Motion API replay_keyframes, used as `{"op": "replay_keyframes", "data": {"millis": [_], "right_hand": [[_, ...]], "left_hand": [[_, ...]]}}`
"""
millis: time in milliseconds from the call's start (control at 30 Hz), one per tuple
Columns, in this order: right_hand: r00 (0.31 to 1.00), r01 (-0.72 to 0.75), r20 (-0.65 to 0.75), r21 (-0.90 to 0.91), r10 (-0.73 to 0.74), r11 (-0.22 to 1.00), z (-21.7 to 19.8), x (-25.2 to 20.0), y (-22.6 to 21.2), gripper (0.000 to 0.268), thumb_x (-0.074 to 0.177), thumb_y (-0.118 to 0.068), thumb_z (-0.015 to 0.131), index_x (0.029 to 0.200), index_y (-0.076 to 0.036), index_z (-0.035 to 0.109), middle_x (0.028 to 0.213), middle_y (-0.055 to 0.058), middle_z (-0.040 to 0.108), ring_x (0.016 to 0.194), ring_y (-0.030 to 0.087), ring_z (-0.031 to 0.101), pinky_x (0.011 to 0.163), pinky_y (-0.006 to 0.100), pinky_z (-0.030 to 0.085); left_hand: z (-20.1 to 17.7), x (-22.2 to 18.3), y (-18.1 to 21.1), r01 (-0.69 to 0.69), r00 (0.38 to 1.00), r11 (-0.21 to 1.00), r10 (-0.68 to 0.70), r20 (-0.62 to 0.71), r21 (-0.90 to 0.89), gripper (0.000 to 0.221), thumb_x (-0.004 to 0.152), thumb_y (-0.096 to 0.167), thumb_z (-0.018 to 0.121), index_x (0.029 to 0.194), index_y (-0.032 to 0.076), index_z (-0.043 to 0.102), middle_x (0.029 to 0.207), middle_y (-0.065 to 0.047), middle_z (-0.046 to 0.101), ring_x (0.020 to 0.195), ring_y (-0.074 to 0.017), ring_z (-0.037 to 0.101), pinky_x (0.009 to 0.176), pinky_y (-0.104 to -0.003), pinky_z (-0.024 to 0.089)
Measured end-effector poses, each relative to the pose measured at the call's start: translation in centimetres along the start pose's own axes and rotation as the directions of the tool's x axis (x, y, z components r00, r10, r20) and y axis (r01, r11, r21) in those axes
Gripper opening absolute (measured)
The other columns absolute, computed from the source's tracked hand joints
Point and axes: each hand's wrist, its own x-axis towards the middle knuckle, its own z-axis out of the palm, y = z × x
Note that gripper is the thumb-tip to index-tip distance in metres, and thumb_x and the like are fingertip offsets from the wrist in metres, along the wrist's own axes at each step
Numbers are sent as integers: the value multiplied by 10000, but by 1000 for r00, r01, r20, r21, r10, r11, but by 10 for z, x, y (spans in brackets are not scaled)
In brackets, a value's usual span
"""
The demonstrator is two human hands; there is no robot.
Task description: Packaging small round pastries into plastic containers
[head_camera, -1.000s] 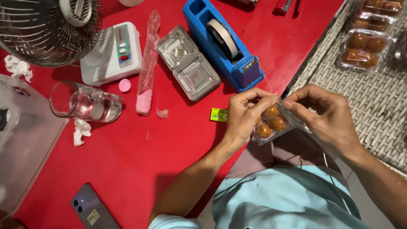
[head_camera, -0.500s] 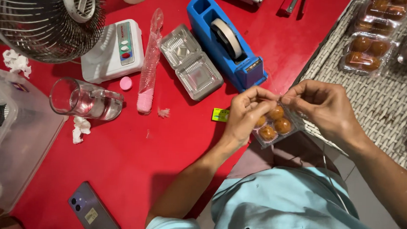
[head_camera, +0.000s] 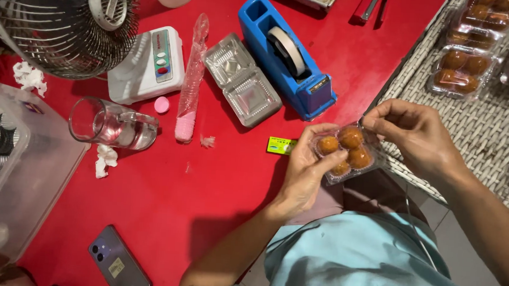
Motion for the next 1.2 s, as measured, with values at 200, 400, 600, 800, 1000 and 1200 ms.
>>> {"op": "replay_keyframes", "data": {"millis": [200,400,600,800,1000,1200], "right_hand": [[952,-262,232,267,202,927,-5,35,10,336,1045,-221,526,1203,28,687,1137,161,700,985,262,634,841,370,478],[951,-233,291,438,108,868,13,72,27,330,1036,-339,653,1019,-12,693,918,86,707,837,198,704,712,306,504],[971,-163,230,412,71,896,24,81,12,293,1026,-284,696,951,0,706,839,86,714,718,153,700,629,279,523],[990,-48,142,314,3,948,21,56,-33,184,1049,-181,646,993,-13,695,921,103,704,809,165,690,704,266,550],[915,131,325,317,-237,939,-16,12,-31,189,998,-124,615,1095,-1,720,1015,111,731,933,197,690,903,325,563],[877,-80,458,437,-145,896,-39,7,10,342,880,55,621,1219,21,651,1125,198,721,1024,285,718,941,411,587]], "left_hand": [[-19,8,-2,21,997,999,-25,78,49,471,872,23,740,1286,111,530,1214,-126,596,1065,-190,622,714,-327,628],[-18,4,-6,-68,994,997,65,87,36,601,854,54,811,1364,52,493,1240,-105,599,1127,-182,630,944,-308,579],[-20,1,-6,-67,993,997,64,103,23,587,864,42,798,1353,55,473,1227,-116,604,1117,-189,639,933,-305,585],[-20,-1,13,-72,984,997,66,167,35,499,901,53,753,1303,85,459,1196,-98,577,1050,-146,612,838,-276,582],[-20,-16,61,-130,905,954,3,426,270,419,966,190,712,1300,113,472,1253,-50,557,1137,-105,568,1002,-236,467],[-35,-7,68,-121,885,918,-72,461,377,456,965,162,722,1353,115,488,1218,-30,596,1107,-97,575,947,-225,491]]}}
